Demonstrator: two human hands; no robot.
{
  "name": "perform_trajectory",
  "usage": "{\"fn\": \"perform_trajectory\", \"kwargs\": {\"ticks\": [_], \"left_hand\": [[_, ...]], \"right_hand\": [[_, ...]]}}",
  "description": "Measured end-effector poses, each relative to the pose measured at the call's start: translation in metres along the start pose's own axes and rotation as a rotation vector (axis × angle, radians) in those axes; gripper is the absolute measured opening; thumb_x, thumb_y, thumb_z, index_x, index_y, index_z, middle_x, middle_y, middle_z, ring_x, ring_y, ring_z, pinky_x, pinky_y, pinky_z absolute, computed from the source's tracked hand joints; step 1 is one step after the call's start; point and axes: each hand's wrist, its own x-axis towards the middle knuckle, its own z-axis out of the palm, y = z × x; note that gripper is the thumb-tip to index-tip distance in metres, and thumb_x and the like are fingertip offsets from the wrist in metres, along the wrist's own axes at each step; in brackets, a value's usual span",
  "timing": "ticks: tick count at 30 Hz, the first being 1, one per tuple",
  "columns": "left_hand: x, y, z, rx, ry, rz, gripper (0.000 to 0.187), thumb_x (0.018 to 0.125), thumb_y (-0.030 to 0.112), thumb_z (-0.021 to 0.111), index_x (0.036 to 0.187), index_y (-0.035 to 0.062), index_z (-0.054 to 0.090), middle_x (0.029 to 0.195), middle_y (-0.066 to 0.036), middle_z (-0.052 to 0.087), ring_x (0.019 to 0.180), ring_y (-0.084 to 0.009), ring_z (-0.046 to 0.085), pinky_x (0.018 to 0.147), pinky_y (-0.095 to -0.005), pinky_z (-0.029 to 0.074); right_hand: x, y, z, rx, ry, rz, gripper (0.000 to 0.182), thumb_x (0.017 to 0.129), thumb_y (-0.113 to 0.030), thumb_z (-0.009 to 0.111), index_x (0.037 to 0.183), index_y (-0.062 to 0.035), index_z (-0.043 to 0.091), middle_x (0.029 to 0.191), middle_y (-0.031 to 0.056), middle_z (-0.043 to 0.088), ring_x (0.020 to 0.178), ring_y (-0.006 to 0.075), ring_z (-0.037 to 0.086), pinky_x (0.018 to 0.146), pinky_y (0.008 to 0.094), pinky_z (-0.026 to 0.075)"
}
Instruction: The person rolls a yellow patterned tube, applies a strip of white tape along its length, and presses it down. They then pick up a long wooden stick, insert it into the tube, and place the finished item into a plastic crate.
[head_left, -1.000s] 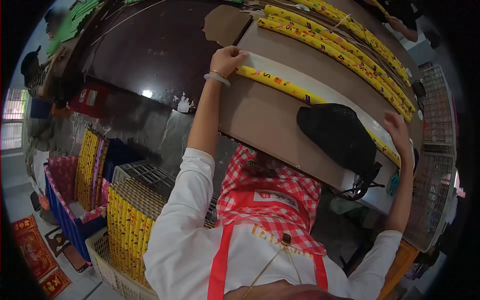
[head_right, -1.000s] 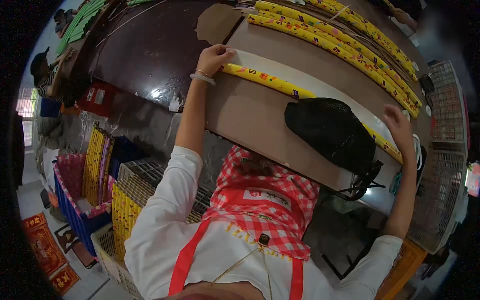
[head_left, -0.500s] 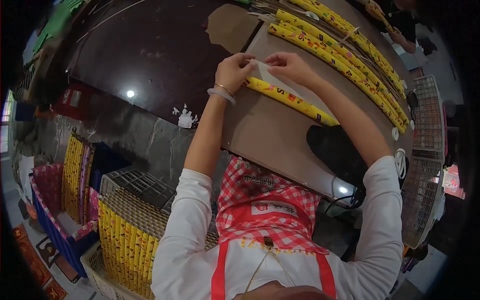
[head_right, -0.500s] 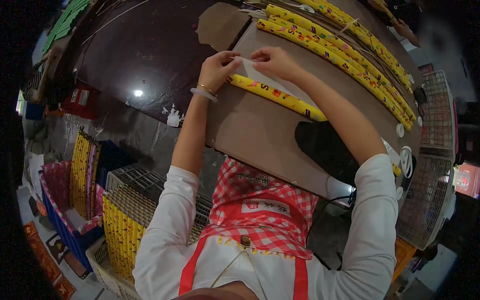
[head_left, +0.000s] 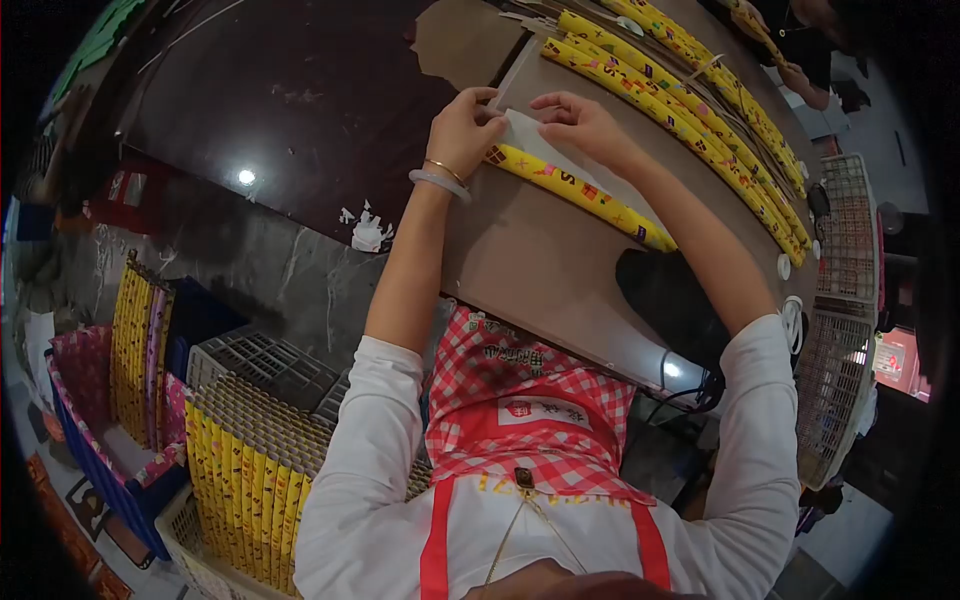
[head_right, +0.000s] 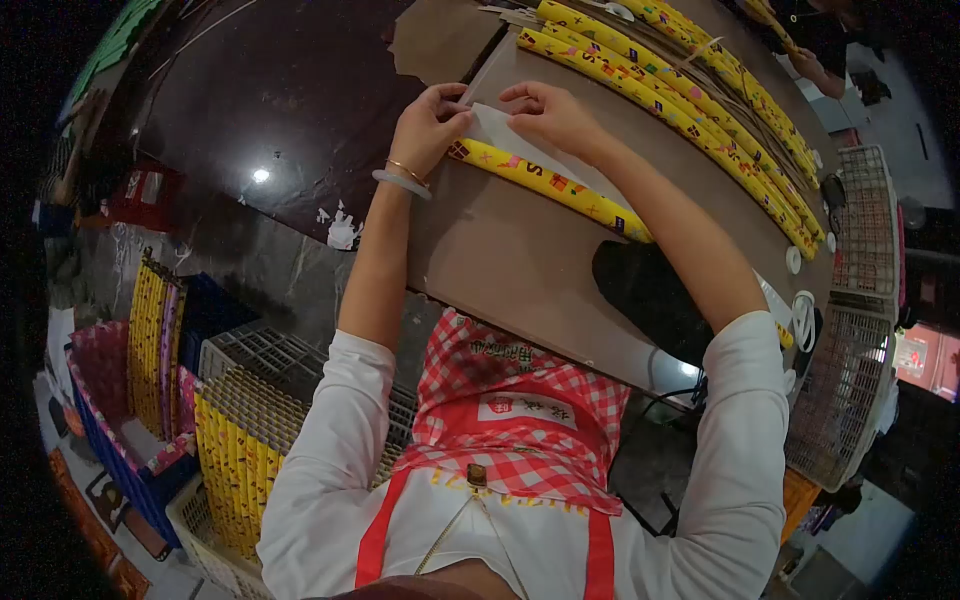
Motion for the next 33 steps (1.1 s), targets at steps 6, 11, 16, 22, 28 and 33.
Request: {"fn": "perform_trajectory", "kwargs": {"ticks": [6, 11, 16, 22, 28, 33], "left_hand": [[-0.002, 0.003, -0.002, 0.034, -0.022, 0.021, 0.041, 0.078, 0.011, 0.063, 0.115, -0.0035, 0.052, 0.090, -0.010, 0.066, 0.080, -0.0125, 0.061, 0.072, -0.0238, 0.048], [-0.002, 0.006, -0.003, 0.008, -0.035, -0.019, 0.042, 0.078, 0.010, 0.062, 0.117, -0.0041, 0.051, 0.093, -0.011, 0.066, 0.083, -0.0128, 0.061, 0.074, -0.0242, 0.048], [-0.001, 0.003, -0.004, -0.049, -0.053, -0.024, 0.045, 0.078, 0.009, 0.062, 0.118, -0.0055, 0.049, 0.095, -0.011, 0.065, 0.085, -0.0127, 0.061, 0.074, -0.0238, 0.048], [-0.002, 0.004, -0.004, -0.096, -0.046, -0.038, 0.046, 0.078, 0.006, 0.061, 0.121, -0.0061, 0.047, 0.095, -0.010, 0.065, 0.085, -0.0125, 0.060, 0.074, -0.0236, 0.049], [-0.001, 0.003, -0.003, -0.117, -0.048, -0.042, 0.046, 0.079, 0.003, 0.060, 0.122, -0.0060, 0.046, 0.095, -0.011, 0.065, 0.085, -0.0130, 0.061, 0.073, -0.0235, 0.049], [0.000, 0.000, -0.002, -0.099, -0.040, -0.015, 0.046, 0.079, 0.003, 0.060, 0.123, -0.0055, 0.045, 0.095, -0.012, 0.065, 0.087, -0.0135, 0.061, 0.074, -0.0240, 0.049]], "right_hand": [[0.003, -0.006, 0.009, -0.104, 0.067, 0.035, 0.029, 0.080, -0.012, 0.062, 0.107, -0.0019, 0.056, 0.087, 0.0009, 0.059, 0.080, 0.0068, 0.054, 0.071, 0.0211, 0.044], [0.004, -0.004, 0.013, -0.168, 0.091, 0.078, 0.024, 0.083, -0.011, 0.059, 0.105, -0.0027, 0.057, 0.092, 0.0002, 0.059, 0.086, 0.0069, 0.054, 0.076, 0.0209, 0.043], [0.007, 0.003, 0.014, -0.119, 0.083, -0.010, 0.023, 0.083, -0.009, 0.054, 0.105, -0.0026, 0.057, 0.091, 0.0023, 0.060, 0.087, 0.0081, 0.055, 0.079, 0.0225, 0.044], [-0.006, -0.020, 0.024, -1.057, 0.485, -0.686, 0.011, 0.078, -0.018, 0.060, 0.085, -0.0103, 0.061, 0.077, 0.0035, 0.058, 0.072, 0.0190, 0.057, 0.064, 0.0327, 0.044], [-0.004, -0.026, 0.046, -1.100, 0.466, -0.558, 0.013, 0.076, -0.024, 0.061, 0.074, -0.0112, 0.059, 0.071, 0.0026, 0.058, 0.070, 0.0220, 0.059, 0.061, 0.0347, 0.046], [0.004, -0.023, 0.050, -1.039, 0.475, -0.367, 0.016, 0.077, -0.028, 0.060, 0.077, -0.0118, 0.062, 0.073, 0.0042, 0.061, 0.073, 0.0233, 0.061, 0.061, 0.0372, 0.048]]}}
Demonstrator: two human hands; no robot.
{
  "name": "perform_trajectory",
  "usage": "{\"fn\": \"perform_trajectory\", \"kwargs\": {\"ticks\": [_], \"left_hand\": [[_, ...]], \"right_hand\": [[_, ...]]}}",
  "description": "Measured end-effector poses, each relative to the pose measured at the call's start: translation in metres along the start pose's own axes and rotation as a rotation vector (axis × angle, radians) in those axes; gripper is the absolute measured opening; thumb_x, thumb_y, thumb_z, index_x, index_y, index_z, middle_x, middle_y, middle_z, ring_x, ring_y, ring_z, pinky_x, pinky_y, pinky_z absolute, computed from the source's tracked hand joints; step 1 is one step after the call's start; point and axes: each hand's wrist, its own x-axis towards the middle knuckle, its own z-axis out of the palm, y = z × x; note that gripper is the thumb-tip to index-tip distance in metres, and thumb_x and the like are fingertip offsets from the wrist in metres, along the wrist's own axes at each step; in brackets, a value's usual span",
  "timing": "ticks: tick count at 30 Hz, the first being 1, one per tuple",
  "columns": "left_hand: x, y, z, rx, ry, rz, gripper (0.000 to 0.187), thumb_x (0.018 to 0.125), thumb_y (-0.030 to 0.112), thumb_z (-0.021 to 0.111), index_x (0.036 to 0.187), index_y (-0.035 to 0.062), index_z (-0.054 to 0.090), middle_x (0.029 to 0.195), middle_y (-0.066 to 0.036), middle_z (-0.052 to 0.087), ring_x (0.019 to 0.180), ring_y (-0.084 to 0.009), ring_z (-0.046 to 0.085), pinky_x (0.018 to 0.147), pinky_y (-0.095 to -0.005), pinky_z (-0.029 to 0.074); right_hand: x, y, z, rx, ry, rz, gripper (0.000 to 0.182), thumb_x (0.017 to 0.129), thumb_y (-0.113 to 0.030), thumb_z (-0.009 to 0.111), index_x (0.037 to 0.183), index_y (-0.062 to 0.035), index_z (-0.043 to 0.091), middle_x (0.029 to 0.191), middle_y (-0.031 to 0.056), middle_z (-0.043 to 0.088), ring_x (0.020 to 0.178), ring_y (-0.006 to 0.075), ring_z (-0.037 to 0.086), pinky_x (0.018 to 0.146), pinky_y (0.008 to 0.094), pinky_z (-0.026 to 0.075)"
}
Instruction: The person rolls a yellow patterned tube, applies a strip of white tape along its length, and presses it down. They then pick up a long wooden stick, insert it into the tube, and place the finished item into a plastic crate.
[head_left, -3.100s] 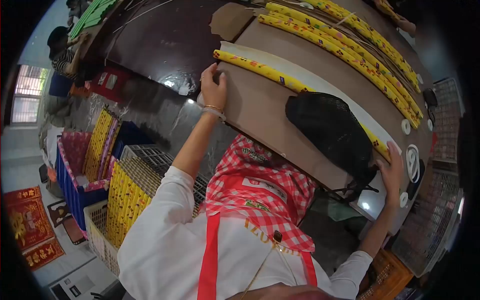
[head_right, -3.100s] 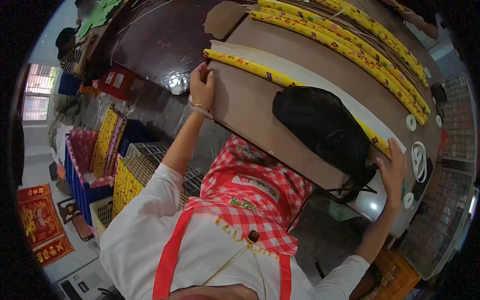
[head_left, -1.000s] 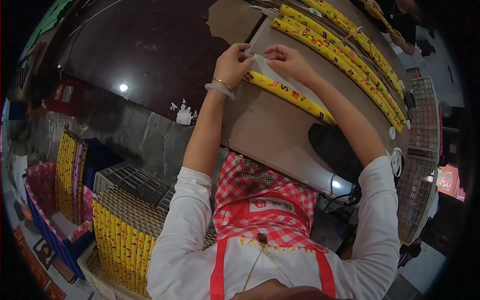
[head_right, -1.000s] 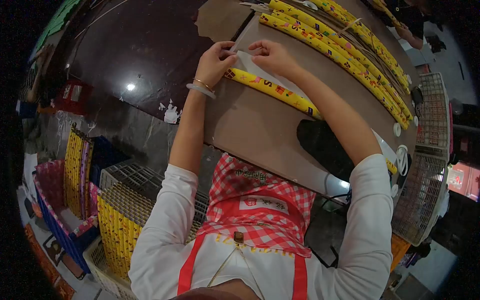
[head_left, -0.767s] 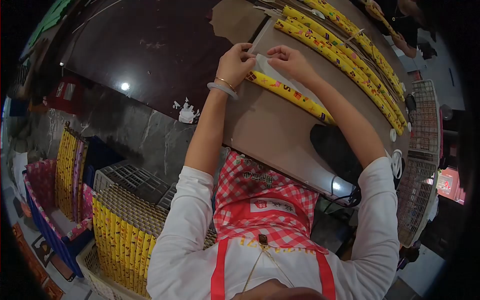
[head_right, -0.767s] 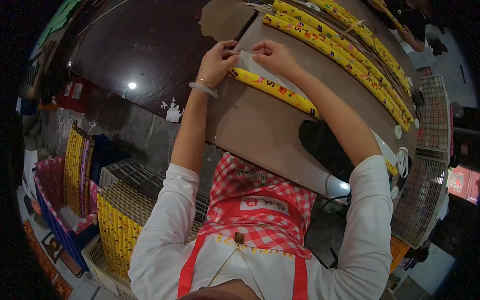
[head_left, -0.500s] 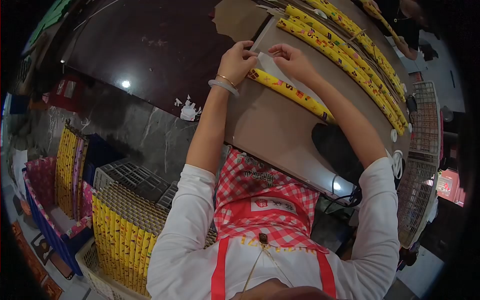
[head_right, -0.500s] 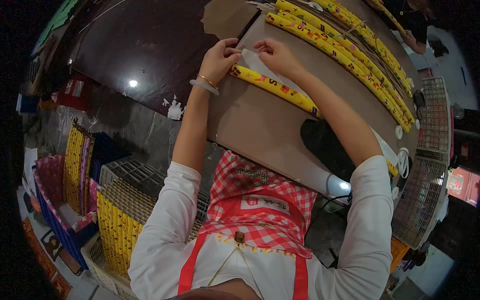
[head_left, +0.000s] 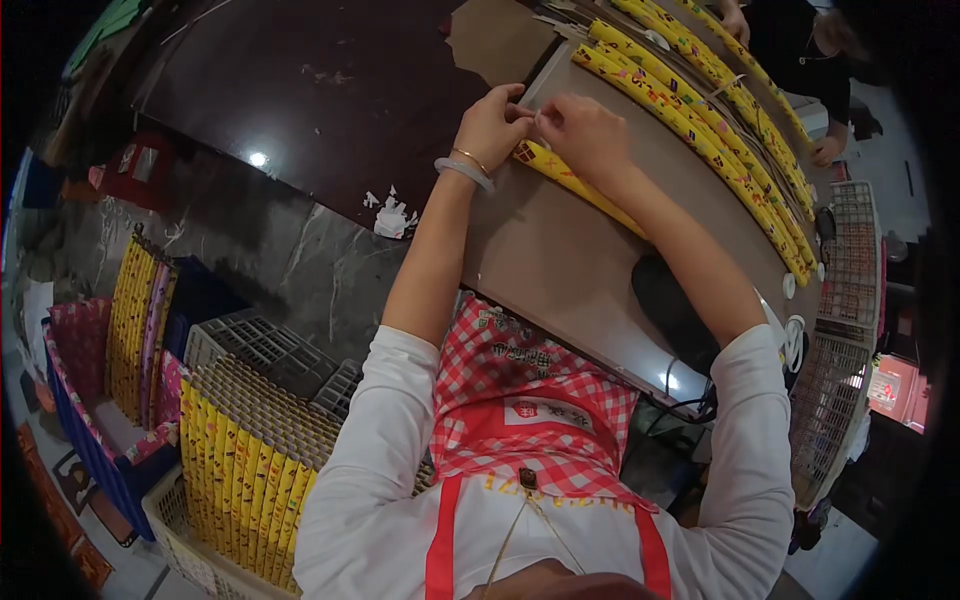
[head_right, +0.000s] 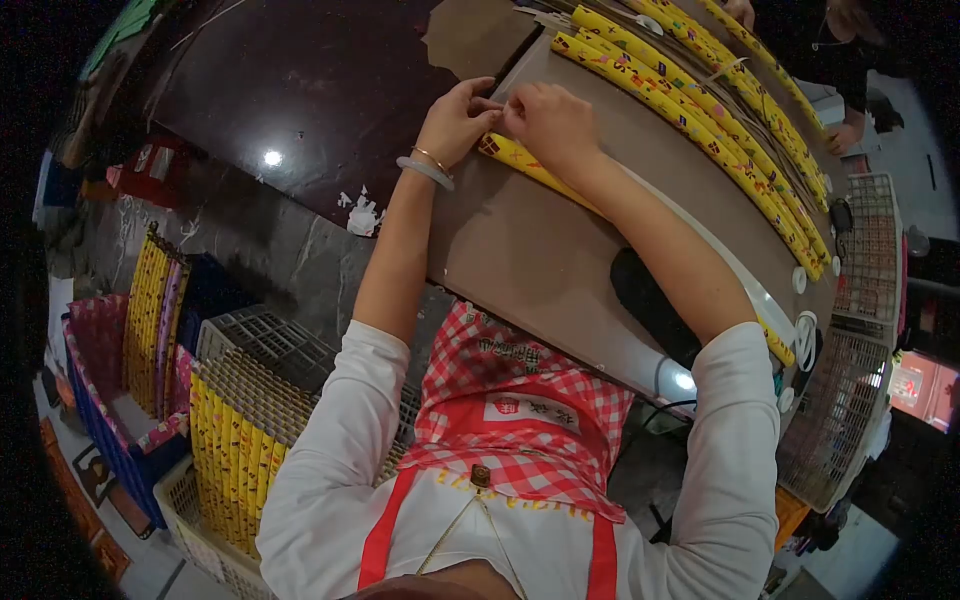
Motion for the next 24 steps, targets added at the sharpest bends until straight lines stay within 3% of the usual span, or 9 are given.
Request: {"fn": "perform_trajectory", "kwargs": {"ticks": [4, 20, 24], "left_hand": [[0.000, 0.001, 0.001, 0.030, -0.008, -0.005, 0.046, 0.080, 0.003, 0.060, 0.123, -0.0050, 0.045, 0.095, -0.013, 0.065, 0.086, -0.0140, 0.062, 0.073, -0.0246, 0.050], [-0.003, 0.006, -0.001, 0.051, -0.007, -0.013, 0.046, 0.079, 0.005, 0.059, 0.123, -0.0037, 0.046, 0.096, -0.013, 0.066, 0.086, -0.0157, 0.063, 0.073, -0.0249, 0.050], [-0.001, 0.001, 0.000, 0.031, -0.008, 0.000, 0.046, 0.079, 0.005, 0.060, 0.121, -0.0036, 0.047, 0.096, -0.013, 0.066, 0.086, -0.0151, 0.063, 0.073, -0.0250, 0.050]], "right_hand": [[0.001, -0.005, -0.005, 0.063, -0.063, 0.101, 0.016, 0.076, -0.028, 0.059, 0.073, -0.0119, 0.060, 0.075, 0.0053, 0.063, 0.075, 0.0251, 0.062, 0.061, 0.0402, 0.049], [0.001, -0.005, -0.001, 0.134, -0.118, 0.189, 0.018, 0.075, -0.029, 0.059, 0.077, -0.0127, 0.065, 0.076, 0.0076, 0.065, 0.073, 0.0266, 0.063, 0.063, 0.0394, 0.050], [0.002, -0.009, -0.006, 0.156, -0.188, 0.299, 0.020, 0.076, -0.031, 0.058, 0.078, -0.0116, 0.064, 0.077, 0.0075, 0.066, 0.074, 0.0268, 0.063, 0.064, 0.0395, 0.049]]}}
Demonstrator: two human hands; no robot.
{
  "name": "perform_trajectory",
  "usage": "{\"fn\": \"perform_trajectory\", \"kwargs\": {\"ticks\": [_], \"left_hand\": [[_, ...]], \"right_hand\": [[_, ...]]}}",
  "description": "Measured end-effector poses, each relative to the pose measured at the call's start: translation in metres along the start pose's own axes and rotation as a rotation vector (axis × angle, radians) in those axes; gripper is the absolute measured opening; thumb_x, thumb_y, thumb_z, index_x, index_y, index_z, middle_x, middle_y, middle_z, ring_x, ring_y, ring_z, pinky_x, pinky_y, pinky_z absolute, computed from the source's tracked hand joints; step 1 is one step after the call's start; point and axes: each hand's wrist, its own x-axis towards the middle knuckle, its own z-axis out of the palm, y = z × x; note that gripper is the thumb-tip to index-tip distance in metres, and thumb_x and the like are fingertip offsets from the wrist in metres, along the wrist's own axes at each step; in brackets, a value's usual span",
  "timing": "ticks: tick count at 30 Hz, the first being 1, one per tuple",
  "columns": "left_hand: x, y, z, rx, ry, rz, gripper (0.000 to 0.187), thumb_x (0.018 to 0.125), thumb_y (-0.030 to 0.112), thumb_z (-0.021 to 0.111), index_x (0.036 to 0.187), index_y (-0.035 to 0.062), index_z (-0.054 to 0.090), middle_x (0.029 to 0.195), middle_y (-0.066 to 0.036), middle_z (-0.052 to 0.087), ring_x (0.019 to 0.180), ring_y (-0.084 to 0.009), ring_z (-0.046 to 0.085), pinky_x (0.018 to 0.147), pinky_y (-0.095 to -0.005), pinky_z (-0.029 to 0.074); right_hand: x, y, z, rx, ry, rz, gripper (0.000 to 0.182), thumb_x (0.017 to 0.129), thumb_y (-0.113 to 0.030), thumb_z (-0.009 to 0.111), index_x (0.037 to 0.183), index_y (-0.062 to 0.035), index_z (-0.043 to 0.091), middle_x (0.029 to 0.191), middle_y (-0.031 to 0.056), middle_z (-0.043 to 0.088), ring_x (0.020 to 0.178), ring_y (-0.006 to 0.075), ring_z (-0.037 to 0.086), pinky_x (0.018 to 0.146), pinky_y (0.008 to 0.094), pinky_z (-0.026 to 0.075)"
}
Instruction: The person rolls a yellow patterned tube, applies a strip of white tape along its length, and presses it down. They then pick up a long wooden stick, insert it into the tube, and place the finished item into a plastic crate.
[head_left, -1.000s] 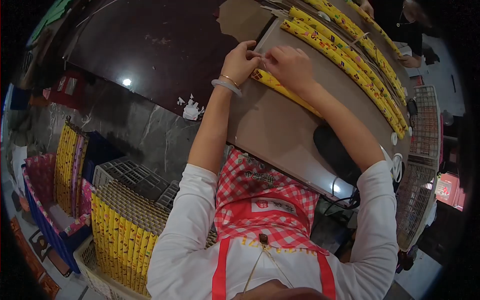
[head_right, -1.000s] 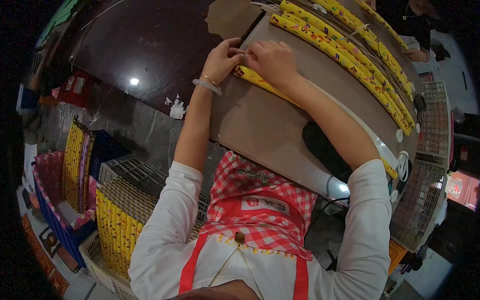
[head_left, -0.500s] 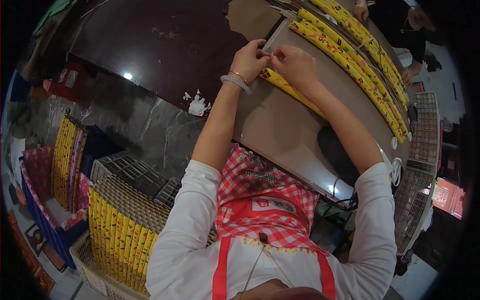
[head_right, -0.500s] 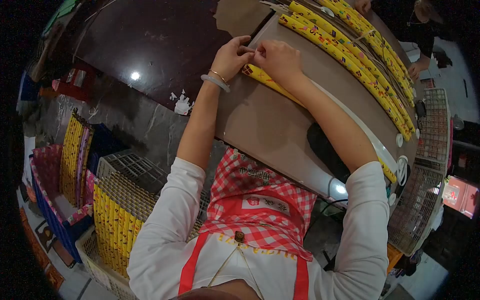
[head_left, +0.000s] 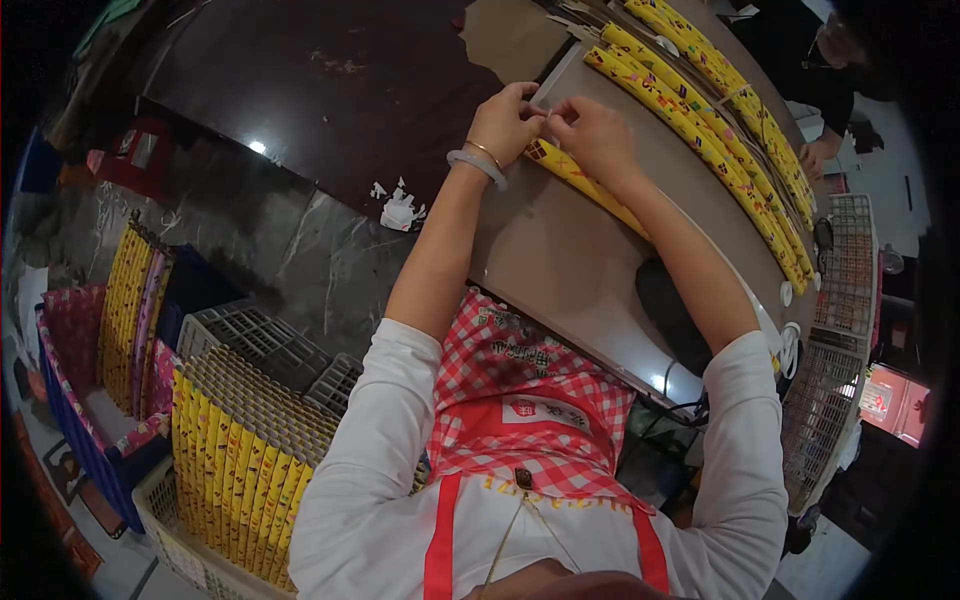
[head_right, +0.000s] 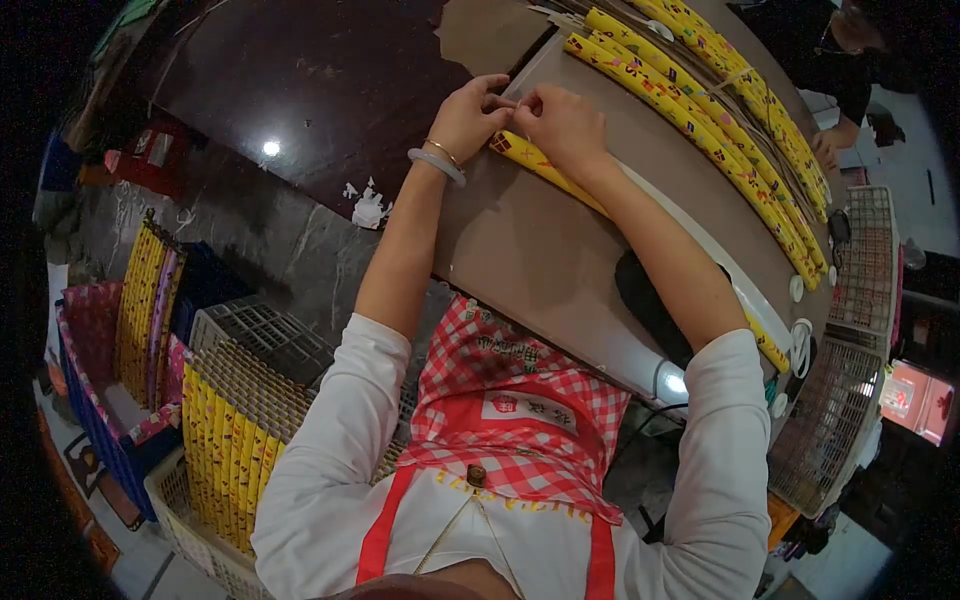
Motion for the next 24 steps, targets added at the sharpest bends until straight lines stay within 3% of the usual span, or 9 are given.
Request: {"fn": "perform_trajectory", "kwargs": {"ticks": [11, 14, 18, 20, 22, 24], "left_hand": [[-0.002, 0.004, -0.001, 0.062, 0.046, 0.008, 0.046, 0.076, 0.009, 0.062, 0.119, -0.0031, 0.051, 0.094, -0.011, 0.067, 0.084, -0.0151, 0.064, 0.074, -0.0262, 0.050], [-0.003, 0.008, -0.001, 0.075, 0.045, -0.008, 0.045, 0.076, 0.009, 0.062, 0.118, -0.0033, 0.051, 0.094, -0.011, 0.067, 0.085, -0.0157, 0.064, 0.075, -0.0263, 0.050], [-0.002, 0.007, -0.001, 0.080, 0.041, -0.014, 0.045, 0.077, 0.009, 0.062, 0.118, -0.0035, 0.051, 0.093, -0.011, 0.067, 0.085, -0.0154, 0.064, 0.075, -0.0263, 0.050], [-0.001, 0.006, -0.001, 0.116, 0.047, -0.013, 0.046, 0.077, 0.009, 0.063, 0.119, -0.0035, 0.051, 0.093, -0.011, 0.067, 0.085, -0.0147, 0.064, 0.075, -0.0260, 0.050], [0.001, -0.001, -0.001, 0.100, 0.041, 0.000, 0.046, 0.077, 0.009, 0.062, 0.120, -0.0039, 0.050, 0.093, -0.011, 0.067, 0.085, -0.0143, 0.063, 0.075, -0.0253, 0.049], [0.000, 0.002, -0.003, 0.139, 0.024, 0.026, 0.046, 0.077, 0.008, 0.062, 0.120, -0.0041, 0.050, 0.094, -0.011, 0.066, 0.085, -0.0140, 0.063, 0.075, -0.0252, 0.049]], "right_hand": [[-0.004, 0.018, -0.007, 0.117, -0.086, 0.157, 0.023, 0.080, -0.030, 0.056, 0.086, -0.0089, 0.062, 0.079, 0.0095, 0.065, 0.075, 0.0265, 0.063, 0.067, 0.0374, 0.047], [-0.014, 0.043, -0.020, 0.231, -0.093, 0.143, 0.022, 0.080, -0.027, 0.057, 0.083, -0.0059, 0.060, 0.077, 0.0099, 0.063, 0.070, 0.0217, 0.060, 0.064, 0.0334, 0.046], [-0.043, 0.080, -0.063, 0.409, -0.241, 0.296, 0.019, 0.082, -0.022, 0.055, 0.081, -0.0030, 0.056, 0.075, 0.0033, 0.060, 0.070, 0.0101, 0.052, 0.065, 0.0257, 0.043], [-0.064, 0.084, -0.097, 0.430, -0.254, 0.475, 0.018, 0.084, -0.022, 0.053, 0.080, -0.0045, 0.056, 0.078, 0.0006, 0.059, 0.071, 0.0090, 0.051, 0.065, 0.0244, 0.041], [-0.088, 0.122, -0.120, 0.411, -0.285, 0.500, 0.014, 0.089, -0.022, 0.047, 0.086, -0.0110, 0.054, 0.082, -0.0045, 0.059, 0.064, 0.0027, 0.042, 0.058, 0.0188, 0.035], [-0.119, 0.153, -0.150, 0.386, -0.236, 0.586, 0.013, 0.089, -0.023, 0.048, 0.085, -0.0118, 0.054, 0.078, -0.0053, 0.056, 0.063, 0.0029, 0.041, 0.057, 0.0187, 0.035]]}}
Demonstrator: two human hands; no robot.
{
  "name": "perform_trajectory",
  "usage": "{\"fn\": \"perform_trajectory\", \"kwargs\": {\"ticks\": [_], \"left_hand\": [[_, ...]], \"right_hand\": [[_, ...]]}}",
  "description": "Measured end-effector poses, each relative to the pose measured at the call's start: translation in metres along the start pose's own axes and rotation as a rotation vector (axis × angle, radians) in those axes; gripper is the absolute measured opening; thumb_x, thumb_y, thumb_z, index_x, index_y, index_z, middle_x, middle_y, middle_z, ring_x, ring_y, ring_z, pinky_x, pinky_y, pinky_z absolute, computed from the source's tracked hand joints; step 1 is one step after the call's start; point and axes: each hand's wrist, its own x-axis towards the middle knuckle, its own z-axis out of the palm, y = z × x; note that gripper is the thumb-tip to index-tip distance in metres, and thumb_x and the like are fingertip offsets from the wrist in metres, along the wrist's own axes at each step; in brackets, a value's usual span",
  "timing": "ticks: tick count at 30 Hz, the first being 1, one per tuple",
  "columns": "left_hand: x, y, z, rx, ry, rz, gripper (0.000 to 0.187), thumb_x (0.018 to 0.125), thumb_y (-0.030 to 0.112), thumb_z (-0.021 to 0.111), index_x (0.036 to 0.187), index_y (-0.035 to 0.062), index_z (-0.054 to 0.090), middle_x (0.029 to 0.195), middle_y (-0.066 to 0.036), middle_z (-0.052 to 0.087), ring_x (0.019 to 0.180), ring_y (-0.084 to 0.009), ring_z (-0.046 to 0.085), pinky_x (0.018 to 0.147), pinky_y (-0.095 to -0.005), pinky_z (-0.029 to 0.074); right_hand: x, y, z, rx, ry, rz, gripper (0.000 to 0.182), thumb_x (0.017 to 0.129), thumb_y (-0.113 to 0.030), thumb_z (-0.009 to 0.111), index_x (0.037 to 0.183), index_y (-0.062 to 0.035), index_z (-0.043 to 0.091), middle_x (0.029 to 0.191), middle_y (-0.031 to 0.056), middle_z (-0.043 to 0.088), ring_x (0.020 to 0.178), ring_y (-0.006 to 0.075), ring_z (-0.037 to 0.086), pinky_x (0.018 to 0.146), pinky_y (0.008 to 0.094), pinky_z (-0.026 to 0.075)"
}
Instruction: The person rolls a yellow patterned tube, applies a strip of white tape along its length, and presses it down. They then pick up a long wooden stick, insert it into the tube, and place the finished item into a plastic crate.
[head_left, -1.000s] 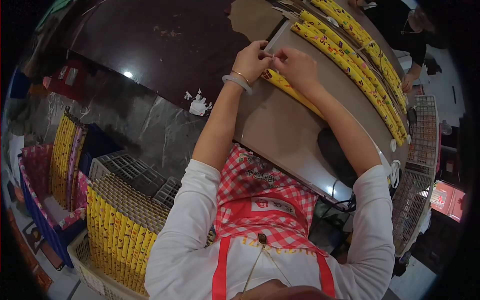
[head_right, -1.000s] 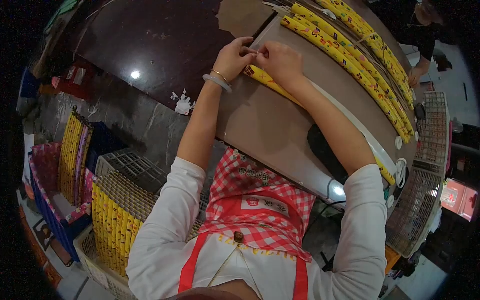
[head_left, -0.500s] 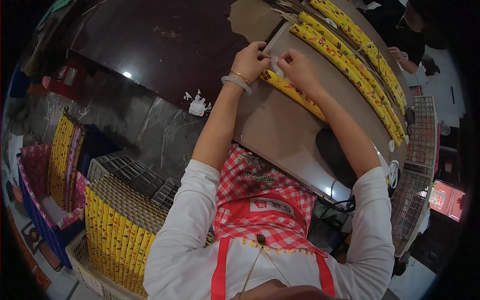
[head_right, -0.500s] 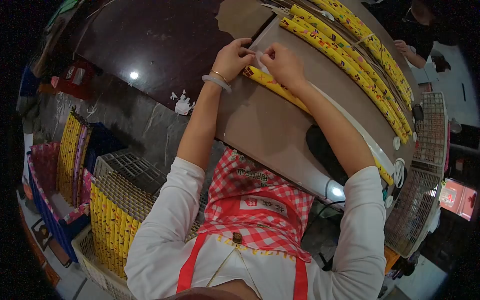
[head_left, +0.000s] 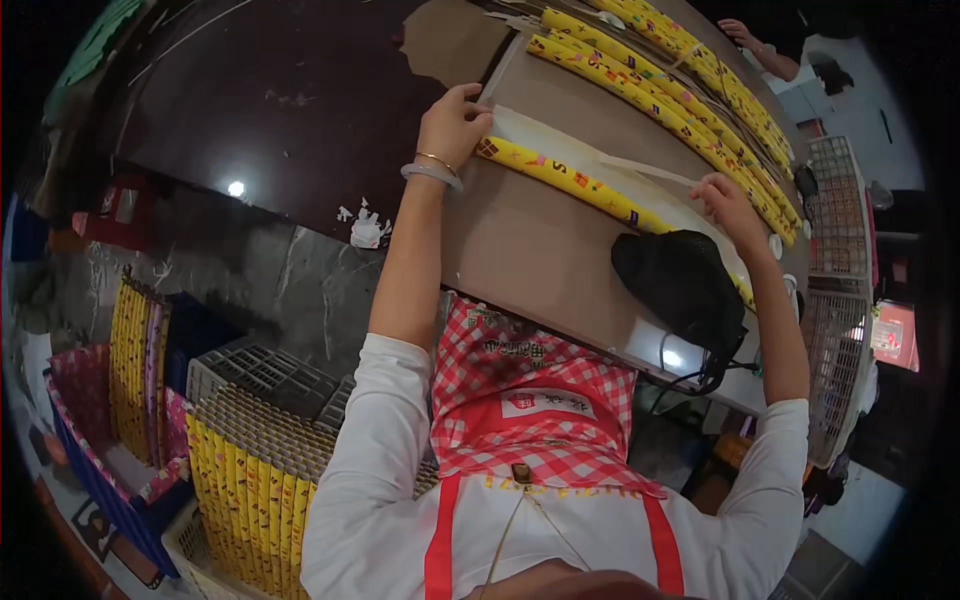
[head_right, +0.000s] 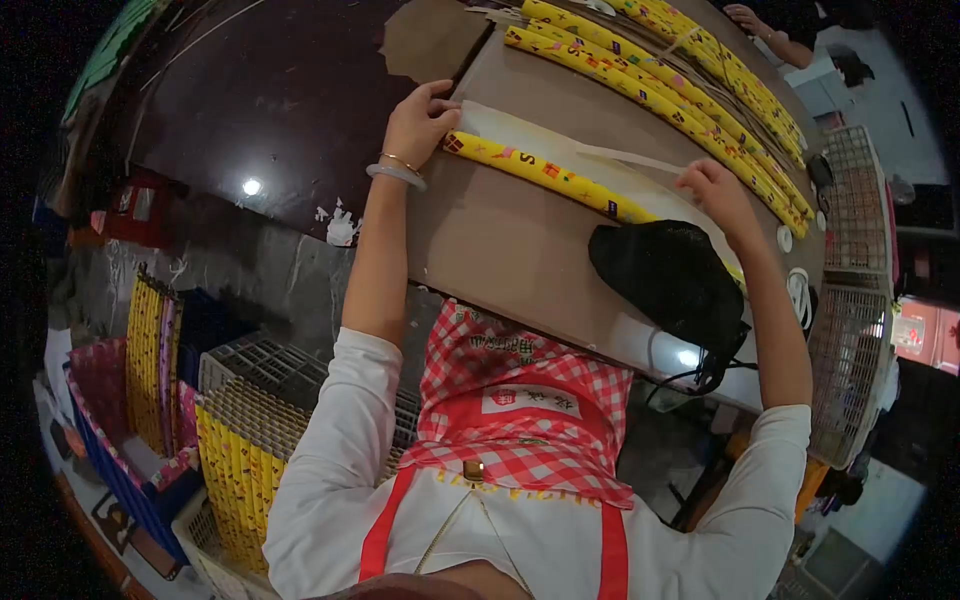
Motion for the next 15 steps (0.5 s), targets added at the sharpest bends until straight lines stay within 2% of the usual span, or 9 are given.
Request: {"fn": "perform_trajectory", "kwargs": {"ticks": [2, 3, 4, 7, 9, 10, 11, 13, 15], "left_hand": [[0.002, -0.006, 0.002, -0.055, -0.003, 0.001, 0.045, 0.078, 0.007, 0.062, 0.120, -0.0035, 0.050, 0.094, -0.011, 0.066, 0.085, -0.0135, 0.062, 0.075, -0.0247, 0.049], [0.000, -0.002, 0.000, -0.047, 0.004, -0.021, 0.044, 0.075, 0.014, 0.061, 0.116, 0.0003, 0.054, 0.092, -0.010, 0.068, 0.088, -0.0181, 0.065, 0.078, -0.0279, 0.049], [0.001, -0.004, -0.001, -0.046, -0.002, -0.027, 0.045, 0.075, 0.014, 0.062, 0.116, 0.0002, 0.054, 0.093, -0.010, 0.068, 0.088, -0.0179, 0.065, 0.079, -0.0279, 0.049], [0.002, -0.001, -0.003, -0.058, -0.009, -0.040, 0.044, 0.074, 0.013, 0.063, 0.116, -0.0009, 0.055, 0.094, -0.010, 0.067, 0.088, -0.0150, 0.064, 0.077, -0.0261, 0.049], [0.001, 0.005, -0.004, -0.043, -0.012, -0.028, 0.043, 0.074, 0.010, 0.063, 0.115, -0.0027, 0.056, 0.092, -0.011, 0.067, 0.085, -0.0122, 0.062, 0.076, -0.0243, 0.048], [0.001, 0.006, -0.004, -0.070, -0.017, -0.035, 0.043, 0.075, 0.009, 0.062, 0.115, -0.0028, 0.055, 0.092, -0.011, 0.067, 0.084, -0.0117, 0.062, 0.076, -0.0239, 0.048], [0.001, 0.005, -0.004, -0.095, -0.019, -0.044, 0.042, 0.075, 0.008, 0.062, 0.116, -0.0029, 0.055, 0.091, -0.011, 0.067, 0.083, -0.0111, 0.061, 0.076, -0.0235, 0.048], [0.003, 0.000, -0.003, -0.095, -0.042, -0.020, 0.042, 0.076, 0.007, 0.061, 0.117, -0.0031, 0.054, 0.094, -0.010, 0.066, 0.083, -0.0104, 0.060, 0.075, -0.0227, 0.048], [0.003, -0.002, 0.000, -0.184, -0.001, -0.024, 0.044, 0.077, 0.007, 0.062, 0.118, -0.0041, 0.053, 0.097, -0.010, 0.065, 0.085, -0.0111, 0.059, 0.075, -0.0227, 0.048]], "right_hand": [[-0.024, 0.035, -0.034, -0.015, 0.128, 0.124, 0.015, 0.087, -0.026, 0.050, 0.084, -0.0124, 0.055, 0.074, -0.0065, 0.051, 0.062, 0.0030, 0.040, 0.056, 0.0189, 0.034], [-0.033, 0.062, -0.056, -0.023, 0.160, 0.187, 0.016, 0.086, -0.028, 0.051, 0.084, -0.0123, 0.055, 0.073, -0.0065, 0.049, 0.062, 0.0032, 0.040, 0.056, 0.0192, 0.033], [-0.045, 0.091, -0.071, 0.017, 0.265, 0.193, 0.018, 0.086, -0.029, 0.051, 0.082, -0.0124, 0.056, 0.072, -0.0056, 0.047, 0.061, 0.0037, 0.039, 0.054, 0.0203, 0.033], [-0.091, 0.162, -0.116, 0.059, 0.476, 0.382, 0.024, 0.086, -0.032, 0.050, 0.076, -0.0101, 0.056, 0.071, -0.0028, 0.046, 0.058, 0.0063, 0.038, 0.051, 0.0225, 0.032], [-0.115, 0.253, -0.159, 0.087, 0.571, 0.429, 0.029, 0.082, -0.035, 0.052, 0.086, -0.0065, 0.059, 0.072, -0.0011, 0.053, 0.060, 0.0099, 0.044, 0.052, 0.0265, 0.034], [-0.124, 0.289, -0.183, 0.051, 0.557, 0.554, 0.028, 0.082, -0.034, 0.051, 0.079, -0.0073, 0.060, 0.066, 0.0001, 0.051, 0.055, 0.0106, 0.043, 0.049, 0.0278, 0.033], [-0.138, 0.318, -0.196, 0.064, 0.563, 0.563, 0.028, 0.082, -0.034, 0.051, 0.079, -0.0073, 0.060, 0.066, 0.0001, 0.051, 0.055, 0.0106, 0.043, 0.049, 0.0278, 0.033], [-0.163, 0.372, -0.216, 0.143, 0.748, 0.598, 0.029, 0.083, -0.033, 0.050, 0.074, -0.0071, 0.061, 0.062, 0.0031, 0.049, 0.052, 0.0131, 0.042, 0.048, 0.0287, 0.031], [-0.183, 0.411, -0.230, 0.200, 0.735, 0.582, 0.032, 0.085, -0.033, 0.050, 0.073, -0.0059, 0.062, 0.061, 0.0060, 0.050, 0.053, 0.0162, 0.047, 0.048, 0.0314, 0.034]]}}
